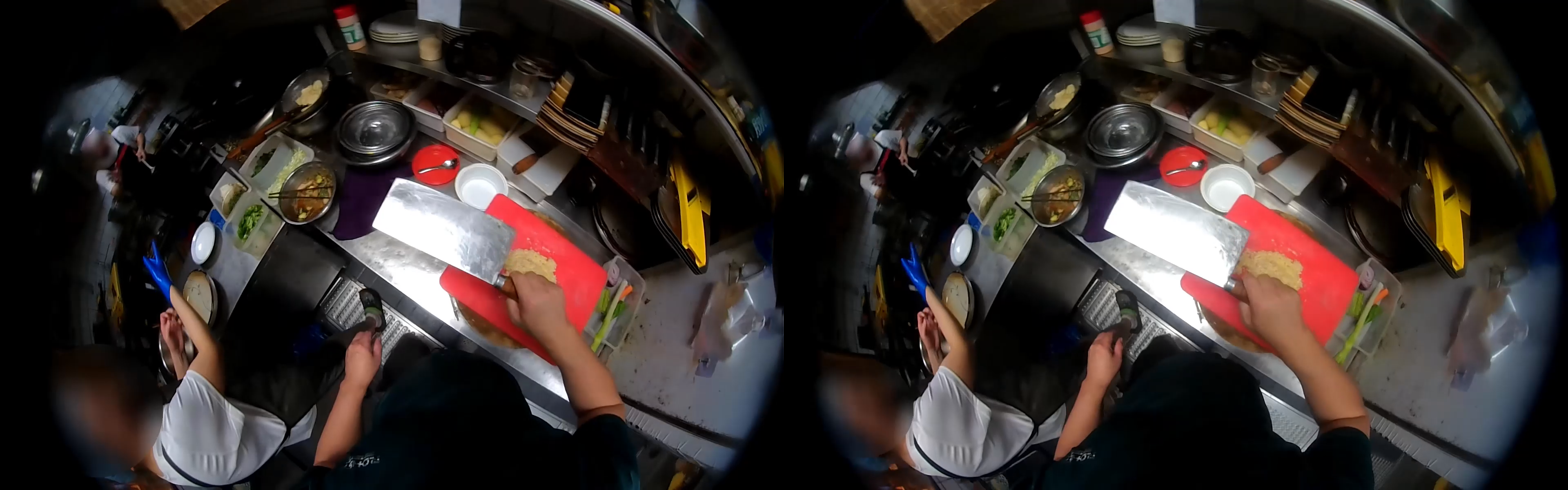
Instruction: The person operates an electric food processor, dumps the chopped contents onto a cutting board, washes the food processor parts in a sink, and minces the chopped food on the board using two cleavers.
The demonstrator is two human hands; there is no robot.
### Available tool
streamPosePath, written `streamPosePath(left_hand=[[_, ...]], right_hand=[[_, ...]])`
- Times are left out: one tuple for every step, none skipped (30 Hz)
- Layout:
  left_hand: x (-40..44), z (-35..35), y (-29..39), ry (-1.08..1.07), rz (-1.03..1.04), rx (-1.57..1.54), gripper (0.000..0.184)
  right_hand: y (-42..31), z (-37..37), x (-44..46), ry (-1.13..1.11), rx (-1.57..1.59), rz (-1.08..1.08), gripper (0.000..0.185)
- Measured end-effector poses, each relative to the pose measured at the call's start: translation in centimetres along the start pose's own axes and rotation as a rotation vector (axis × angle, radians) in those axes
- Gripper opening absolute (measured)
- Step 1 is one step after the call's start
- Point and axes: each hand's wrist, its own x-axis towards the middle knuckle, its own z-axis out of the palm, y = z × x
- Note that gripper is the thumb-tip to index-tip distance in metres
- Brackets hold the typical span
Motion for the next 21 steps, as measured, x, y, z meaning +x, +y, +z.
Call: streamPosePath(left_hand=[[0.6,0.3,0.4,0.020,0.018,-0.022,0.024],[1.2,0.6,0.9,0.038,0.040,-0.047,0.024],[2.2,0.8,1.4,0.016,0.047,-0.063,0.024],[3.5,1.1,2.2,0.013,0.080,-0.084,0.025],[4.8,1.2,2.9,0.012,0.115,-0.103,0.025],[6.3,1.2,3.8,0.008,0.149,-0.120,0.025],[8.0,1.1,5.2,0.007,0.189,-0.152,0.028],[10.0,1.4,6.1,0.005,0.237,-0.165,0.028],[12.2,1.8,7.1,0.001,0.289,-0.178,0.029],[14.5,2.2,8.3,-0.005,0.345,-0.192,0.029],[16.7,2.6,9.7,-0.016,0.387,-0.215,0.029],[19.0,3.2,11.4,-0.022,0.429,-0.240,0.030],[21.5,3.8,13.1,-0.009,0.523,-0.230,0.032],[23.9,4.5,14.8,0.007,0.613,-0.224,0.034],[26.1,5.1,16.8,-0.014,0.668,-0.218,0.036],[28.3,5.8,18.9,-0.034,0.721,-0.214,0.039],[30.4,7.0,20.7,-0.026,0.757,-0.208,0.039],[32.3,8.4,22.3,-0.019,0.790,-0.203,0.040],[34.2,9.6,23.9,-0.027,0.814,-0.186,0.042],[35.8,10.7,25.7,-0.038,0.838,-0.169,0.045],[37.1,11.1,27.5,-0.134,0.808,-0.134,0.048]], right_hand=[[0.5,0.1,-1.1,-0.015,0.028,0.035,0.035],[1.0,0.1,-2.1,-0.029,0.052,0.074,0.036],[1.4,0.0,-3.1,-0.039,0.071,0.110,0.037],[1.8,0.1,-4.1,-0.016,0.061,0.165,0.036],[1.9,0.4,-5.4,0.010,0.051,0.219,0.035],[1.9,0.7,-6.7,0.037,0.044,0.275,0.034],[1.8,0.9,-7.8,0.043,0.053,0.365,0.034],[1.5,1.0,-8.8,0.066,0.058,0.426,0.034],[1.2,1.0,-9.8,0.092,0.063,0.489,0.034],[0.6,1.0,-10.5,0.122,0.066,0.556,0.034],[-0.5,0.3,-10.8,0.164,0.116,0.647,0.030],[-1.4,0.2,-11.6,0.188,0.131,0.726,0.030],[-2.4,0.1,-12.6,0.213,0.143,0.798,0.030],[-3.4,0.1,-13.5,0.236,0.156,0.868,0.029],[-4.7,-0.2,-14.0,0.244,0.164,0.931,0.028],[-6.1,-0.7,-14.3,0.252,0.173,0.994,0.026],[-7.4,-0.8,-14.8,0.259,0.182,1.056,0.025],[-8.5,-0.5,-15.5,0.278,0.197,1.100,0.026],[-9.7,-0.2,-16.3,0.297,0.214,1.143,0.026],[-10.8,0.2,-17.0,0.315,0.231,1.188,0.027],[-12.1,0.7,-17.7,0.354,0.212,1.199,0.028]])
